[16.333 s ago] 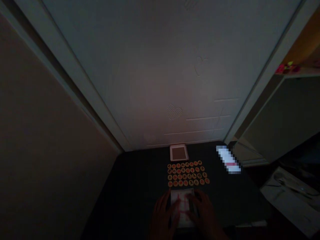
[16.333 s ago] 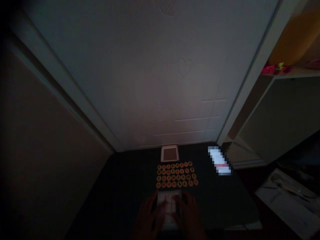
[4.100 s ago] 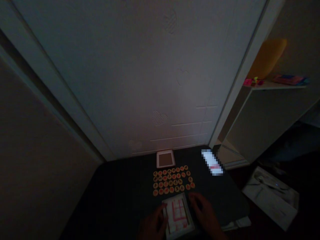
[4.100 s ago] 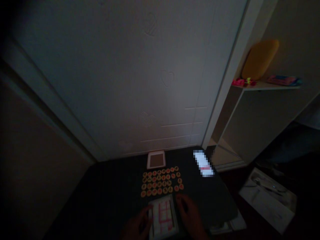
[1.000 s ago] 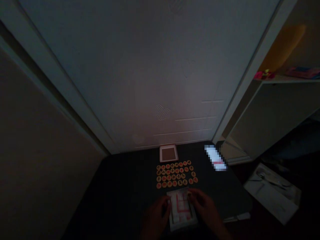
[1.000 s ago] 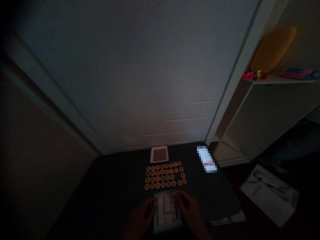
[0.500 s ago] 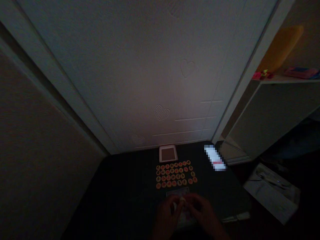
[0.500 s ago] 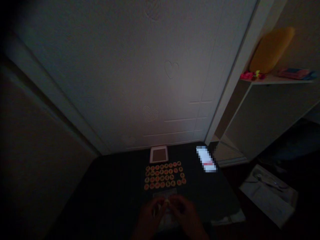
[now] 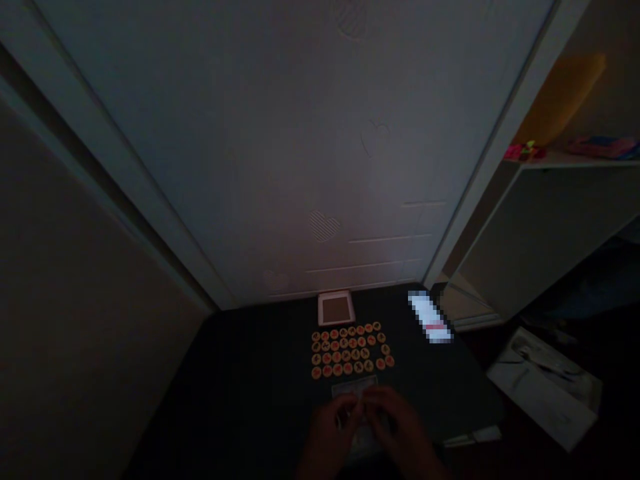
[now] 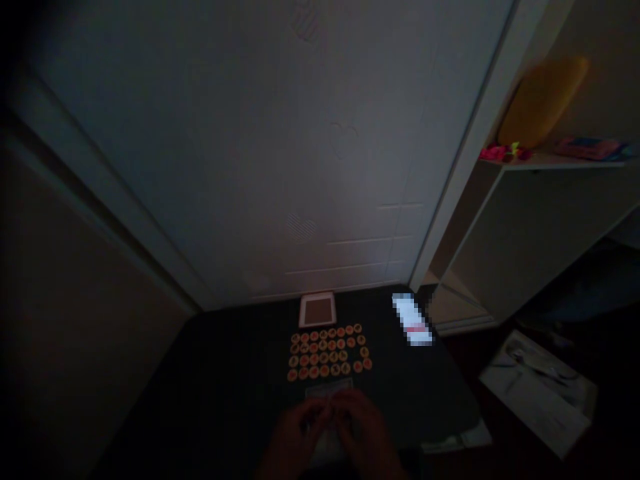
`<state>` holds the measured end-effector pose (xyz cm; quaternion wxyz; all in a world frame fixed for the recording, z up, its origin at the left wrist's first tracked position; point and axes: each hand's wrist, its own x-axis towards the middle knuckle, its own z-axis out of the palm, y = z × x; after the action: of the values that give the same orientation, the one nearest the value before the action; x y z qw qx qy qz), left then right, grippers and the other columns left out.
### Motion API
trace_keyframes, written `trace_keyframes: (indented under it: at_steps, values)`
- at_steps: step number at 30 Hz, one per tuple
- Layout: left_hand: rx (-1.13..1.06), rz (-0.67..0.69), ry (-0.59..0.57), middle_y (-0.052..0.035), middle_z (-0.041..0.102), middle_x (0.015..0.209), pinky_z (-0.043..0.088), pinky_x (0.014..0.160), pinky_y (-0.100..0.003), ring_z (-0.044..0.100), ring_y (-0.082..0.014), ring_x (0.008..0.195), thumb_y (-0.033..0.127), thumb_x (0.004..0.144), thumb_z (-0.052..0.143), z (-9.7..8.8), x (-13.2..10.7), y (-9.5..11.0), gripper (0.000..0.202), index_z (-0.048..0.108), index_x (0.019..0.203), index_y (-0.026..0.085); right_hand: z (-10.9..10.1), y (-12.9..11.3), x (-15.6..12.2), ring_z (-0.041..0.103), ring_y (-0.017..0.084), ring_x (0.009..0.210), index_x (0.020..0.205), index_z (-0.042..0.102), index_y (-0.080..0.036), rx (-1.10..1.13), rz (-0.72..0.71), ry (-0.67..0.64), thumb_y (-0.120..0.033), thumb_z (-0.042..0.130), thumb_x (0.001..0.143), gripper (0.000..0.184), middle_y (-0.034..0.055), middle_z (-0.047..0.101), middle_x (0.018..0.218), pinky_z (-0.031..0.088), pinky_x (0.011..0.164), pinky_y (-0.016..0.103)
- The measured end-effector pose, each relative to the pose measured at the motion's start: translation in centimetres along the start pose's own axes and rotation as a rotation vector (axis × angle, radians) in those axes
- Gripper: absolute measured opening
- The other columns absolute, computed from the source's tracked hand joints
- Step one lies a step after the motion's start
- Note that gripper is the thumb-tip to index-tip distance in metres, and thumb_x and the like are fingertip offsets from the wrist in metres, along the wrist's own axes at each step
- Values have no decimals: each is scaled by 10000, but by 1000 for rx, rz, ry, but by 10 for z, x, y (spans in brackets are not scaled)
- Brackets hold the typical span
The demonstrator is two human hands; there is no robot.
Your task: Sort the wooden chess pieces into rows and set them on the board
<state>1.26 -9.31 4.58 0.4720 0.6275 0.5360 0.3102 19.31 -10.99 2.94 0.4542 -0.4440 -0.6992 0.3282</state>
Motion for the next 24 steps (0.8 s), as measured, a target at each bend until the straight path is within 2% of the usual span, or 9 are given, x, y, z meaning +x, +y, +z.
trace_keyframes:
  at_steps: [4,7,12,16,24]
  values:
    - [-35,5,-34,-51,789,980,541,825,-276,715,-206,893,512,927,540,-4,-1,6,373,767,976,220,2,-5,1,699,211,1104,1159,703,-262,-41,-70,15,-132,579,901,314,84,727,1181,586,935,300]
    - [-41,-3,-48,-44,788,981,537,836,-276,717,-205,897,497,924,552,-5,-3,2,351,768,975,225,5,-4,0,709,201,1085,1172,694,-254,-69,-108,12,-119,576,898,328,83,732,1168,589,933,286]
    - [-14,-40,-31,-50,786,967,535,823,-293,709,-217,878,524,911,568,-4,-3,-7,377,773,993,219,8,4,-5,698,204,1130,1240,667,-253,-149,-155,8,-150,563,937,336,88,730,1205,577,975,301]
    - [-22,-49,-54,-66,785,984,529,850,-314,705,-230,900,551,911,555,-7,-2,-5,416,774,1001,208,8,9,-8,707,204,1121,1260,654,-259,-186,-173,2,-183,584,949,328,80,737,1210,573,984,307]
    - [-44,-32,-70,-60,780,985,535,851,-307,701,-217,880,562,923,545,-11,-6,-1,413,763,992,217,2,0,-5,724,193,1079,1238,662,-275,-193,-128,-2,-268,598,969,276,58,752,1179,582,957,284]
